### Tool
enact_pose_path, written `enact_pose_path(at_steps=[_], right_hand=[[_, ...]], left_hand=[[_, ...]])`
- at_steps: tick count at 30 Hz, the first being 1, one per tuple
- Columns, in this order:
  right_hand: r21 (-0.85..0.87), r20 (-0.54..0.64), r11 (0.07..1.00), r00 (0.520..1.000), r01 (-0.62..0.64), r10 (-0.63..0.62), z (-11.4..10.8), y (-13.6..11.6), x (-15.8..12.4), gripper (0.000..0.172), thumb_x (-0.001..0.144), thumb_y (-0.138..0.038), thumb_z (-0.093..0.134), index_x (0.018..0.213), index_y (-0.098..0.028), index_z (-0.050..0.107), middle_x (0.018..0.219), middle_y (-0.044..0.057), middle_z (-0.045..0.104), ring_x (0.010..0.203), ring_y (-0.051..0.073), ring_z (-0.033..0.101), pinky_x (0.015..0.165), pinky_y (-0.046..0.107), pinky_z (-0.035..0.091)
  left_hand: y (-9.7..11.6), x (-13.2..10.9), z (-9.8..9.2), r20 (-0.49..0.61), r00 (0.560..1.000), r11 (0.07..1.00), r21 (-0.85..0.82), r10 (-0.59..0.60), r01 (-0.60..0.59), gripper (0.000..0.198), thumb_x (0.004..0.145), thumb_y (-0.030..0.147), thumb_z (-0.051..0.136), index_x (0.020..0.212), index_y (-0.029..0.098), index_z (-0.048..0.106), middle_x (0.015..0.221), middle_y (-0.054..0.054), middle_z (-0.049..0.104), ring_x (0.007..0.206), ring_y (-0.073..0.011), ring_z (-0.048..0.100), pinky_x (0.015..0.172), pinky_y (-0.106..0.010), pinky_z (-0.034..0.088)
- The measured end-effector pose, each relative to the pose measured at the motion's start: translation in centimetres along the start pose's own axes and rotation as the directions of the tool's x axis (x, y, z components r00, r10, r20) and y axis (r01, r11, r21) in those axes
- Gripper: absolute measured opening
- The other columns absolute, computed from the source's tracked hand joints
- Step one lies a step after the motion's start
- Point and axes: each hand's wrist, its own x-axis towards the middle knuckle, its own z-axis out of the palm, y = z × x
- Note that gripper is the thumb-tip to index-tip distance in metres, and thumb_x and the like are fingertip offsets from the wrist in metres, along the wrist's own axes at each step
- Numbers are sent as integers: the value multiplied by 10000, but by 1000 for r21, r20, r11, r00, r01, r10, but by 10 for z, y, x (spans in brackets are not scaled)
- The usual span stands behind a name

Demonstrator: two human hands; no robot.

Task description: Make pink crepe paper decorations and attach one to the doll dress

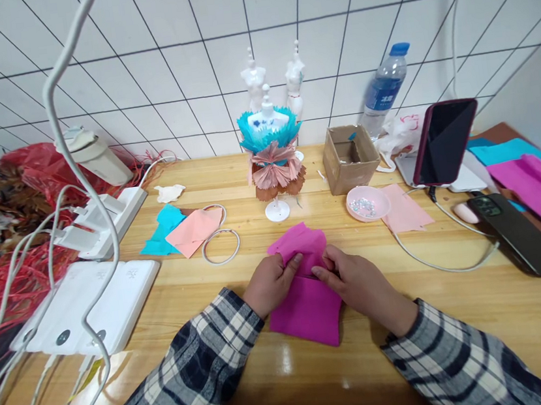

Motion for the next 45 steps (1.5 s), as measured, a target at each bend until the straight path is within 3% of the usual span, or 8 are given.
enact_pose_path(at_steps=[5,9,12,17,25,31,36,45], right_hand=[[2,-3,1000,1000,3,-3,-1,2,1,254,938,-417,444,786,-230,364,627,-28,525,574,164,492,529,260,229],[60,-42,997,998,-37,40,-2,5,1,273,942,-442,431,785,-231,358,624,-36,510,558,157,480,521,255,229],[94,-66,994,996,-53,60,-3,7,2,297,943,-478,421,789,-232,360,629,-38,503,553,155,471,517,254,228],[79,-37,996,999,-31,34,-4,10,1,292,945,-479,414,799,-233,355,639,-34,504,566,160,473,528,260,224],[37,6,999,1000,24,-24,-5,11,0,257,957,-443,405,819,-228,379,663,-21,530,610,169,503,552,264,240],[12,7,999,999,31,-31,-2,6,1,247,956,-432,415,827,-229,363,664,-21,525,613,174,507,547,261,226],[2,2,1000,1000,21,-21,-1,3,0,255,950,-434,426,815,-228,362,647,-23,512,600,172,499,543,262,218],[26,25,1000,1000,0,-1,-10,8,-2,279,966,-439,389,792,-221,403,663,-13,542,620,165,523,560,269,244]], left_hand=[[1,-1,-4,16,999,995,-90,-35,37,370,903,482,501,949,164,685,935,-70,723,901,-242,651,819,-329,488],[3,-1,-13,110,994,915,-402,21,25,523,795,439,689,1211,155,549,1198,-123,658,1095,-279,613,927,-388,480],[1,-1,-15,199,980,842,-530,15,94,642,730,347,774,1259,154,468,1246,-154,626,1121,-288,609,940,-428,478],[-6,1,-11,171,985,874,-478,-3,86,561,729,284,770,1199,159,492,1169,-120,654,1098,-268,614,939,-422,476],[-10,0,-9,107,994,925,-377,-4,44,628,713,233,773,1266,168,483,1199,-116,644,1118,-274,607,955,-423,471],[-6,0,-6,172,983,873,-488,63,29,684,728,155,743,1338,180,433,1220,-127,638,1085,-262,635,939,-422,492],[-1,0,-7,160,983,858,-514,84,10,730,723,123,737,1374,186,413,1194,-117,653,1073,-250,642,942,-398,490],[-7,-1,-7,200,980,866,-489,-10,109,982,742,210,740,1518,189,138,922,-67,694,786,-197,660,717,-320,514]])
